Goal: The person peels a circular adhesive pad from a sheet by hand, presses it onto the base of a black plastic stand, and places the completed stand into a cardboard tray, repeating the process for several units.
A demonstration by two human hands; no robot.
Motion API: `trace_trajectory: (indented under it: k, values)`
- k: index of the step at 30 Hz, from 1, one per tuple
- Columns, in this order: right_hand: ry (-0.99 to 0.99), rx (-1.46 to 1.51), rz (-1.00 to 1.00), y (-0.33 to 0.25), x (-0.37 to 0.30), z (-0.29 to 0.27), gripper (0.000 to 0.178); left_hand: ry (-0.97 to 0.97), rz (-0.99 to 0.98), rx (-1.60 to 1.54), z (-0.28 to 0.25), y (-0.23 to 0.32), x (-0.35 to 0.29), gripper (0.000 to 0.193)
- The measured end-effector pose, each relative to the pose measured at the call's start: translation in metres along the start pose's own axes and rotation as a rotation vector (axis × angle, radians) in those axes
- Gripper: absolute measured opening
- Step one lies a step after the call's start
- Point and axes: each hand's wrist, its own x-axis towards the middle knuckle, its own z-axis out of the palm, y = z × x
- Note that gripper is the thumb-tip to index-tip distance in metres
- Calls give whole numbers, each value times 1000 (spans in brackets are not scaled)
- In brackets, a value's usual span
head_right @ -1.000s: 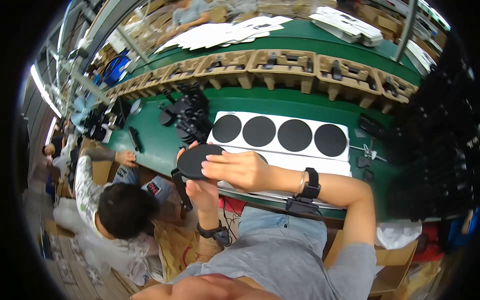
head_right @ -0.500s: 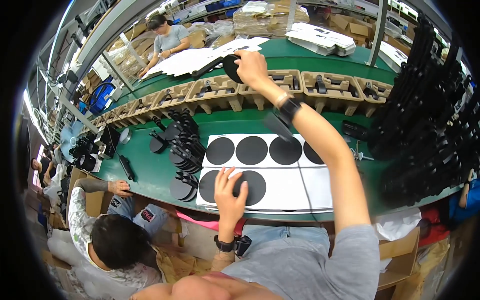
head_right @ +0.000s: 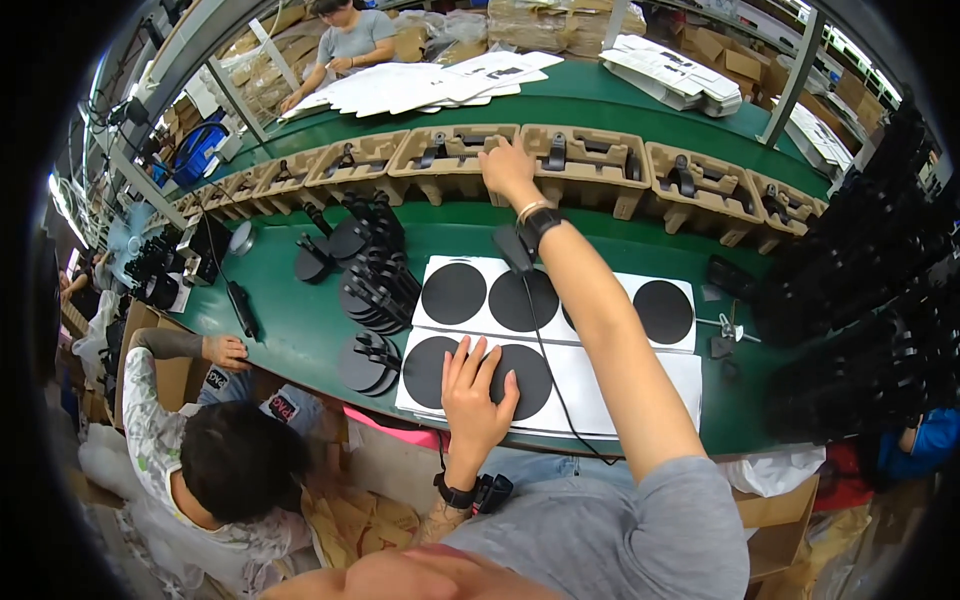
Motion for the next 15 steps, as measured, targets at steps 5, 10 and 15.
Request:
trace_trajectory:
  k: [5, 10, 15]
  values:
    - [-13, 176, 134, 3, -5, -22, 39, -5, 28, -18, -7, -3, -1, 33]
    - [278, 386, -256, -34, -65, -86, 29, 15, 2, -42, -8, -3, -1, 32]
    - [-225, 686, -480, -89, -227, -141, 27, 202, -186, -326, -43, -2, 8, 21]
